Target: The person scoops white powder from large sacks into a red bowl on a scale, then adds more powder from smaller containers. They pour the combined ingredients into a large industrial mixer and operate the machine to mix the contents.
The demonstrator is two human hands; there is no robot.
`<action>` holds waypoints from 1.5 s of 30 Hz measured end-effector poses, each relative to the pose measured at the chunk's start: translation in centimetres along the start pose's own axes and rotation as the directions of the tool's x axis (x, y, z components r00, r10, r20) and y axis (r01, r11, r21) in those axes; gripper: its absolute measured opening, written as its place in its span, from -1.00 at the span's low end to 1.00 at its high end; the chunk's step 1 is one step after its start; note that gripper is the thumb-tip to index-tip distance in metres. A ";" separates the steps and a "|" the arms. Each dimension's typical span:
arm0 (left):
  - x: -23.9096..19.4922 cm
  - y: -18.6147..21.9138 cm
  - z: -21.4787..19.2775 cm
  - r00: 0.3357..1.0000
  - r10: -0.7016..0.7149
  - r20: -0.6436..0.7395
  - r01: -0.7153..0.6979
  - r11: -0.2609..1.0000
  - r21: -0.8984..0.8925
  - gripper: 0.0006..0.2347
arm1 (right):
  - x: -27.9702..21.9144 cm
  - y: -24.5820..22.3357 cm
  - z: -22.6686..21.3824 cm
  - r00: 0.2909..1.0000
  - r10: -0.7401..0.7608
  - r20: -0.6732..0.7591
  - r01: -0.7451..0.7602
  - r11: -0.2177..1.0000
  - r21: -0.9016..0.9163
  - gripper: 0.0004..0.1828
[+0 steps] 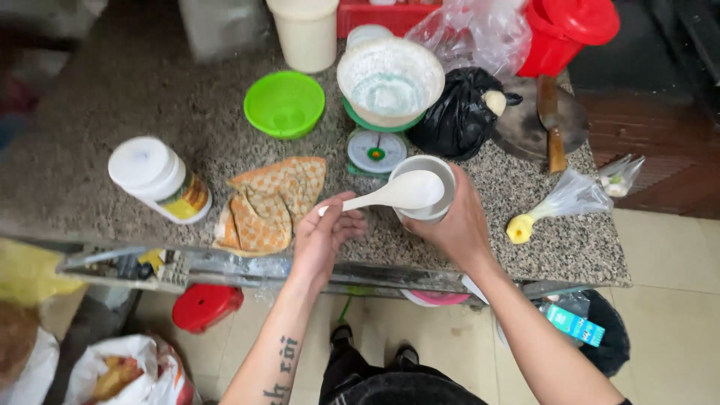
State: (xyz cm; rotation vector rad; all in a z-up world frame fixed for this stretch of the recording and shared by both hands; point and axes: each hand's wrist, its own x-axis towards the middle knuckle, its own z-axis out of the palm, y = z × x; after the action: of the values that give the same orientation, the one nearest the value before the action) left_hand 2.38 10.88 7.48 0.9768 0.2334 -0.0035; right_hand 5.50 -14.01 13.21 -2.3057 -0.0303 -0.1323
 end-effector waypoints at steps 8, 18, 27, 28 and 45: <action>6.8 8.4 1.1 0.983 0.150 0.110 -0.153 0.988 0.026 -0.70 | 0.4 0.0 1.9 0.988 0.128 -0.089 -0.130 0.991 -0.025 0.41; 18.2 10.6 4.6 0.863 0.448 0.232 -0.505 0.771 0.388 -0.72 | -0.2 1.4 3.8 0.987 0.125 -0.103 -0.130 0.990 -0.046 0.42; 19.0 10.1 4.7 0.830 0.481 0.281 -0.555 0.663 0.503 -0.77 | -0.3 0.6 4.5 0.990 0.111 -0.082 -0.110 0.994 0.021 0.46; 18.8 10.4 4.7 0.831 0.481 0.280 -0.553 0.662 0.506 -0.77 | -0.1 0.9 4.7 0.991 0.112 -0.079 -0.111 0.994 0.023 0.46; 19.3 11.1 4.5 0.761 0.546 0.350 -0.619 0.451 0.643 -0.70 | 0.1 2.9 6.0 0.971 0.133 -0.199 -0.160 0.979 -0.126 0.46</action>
State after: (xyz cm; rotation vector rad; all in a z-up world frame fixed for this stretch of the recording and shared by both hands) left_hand 23.24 15.42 15.23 1.8430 -0.2501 0.5477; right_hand 6.26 -11.50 7.09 -2.4163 0.2546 -0.2865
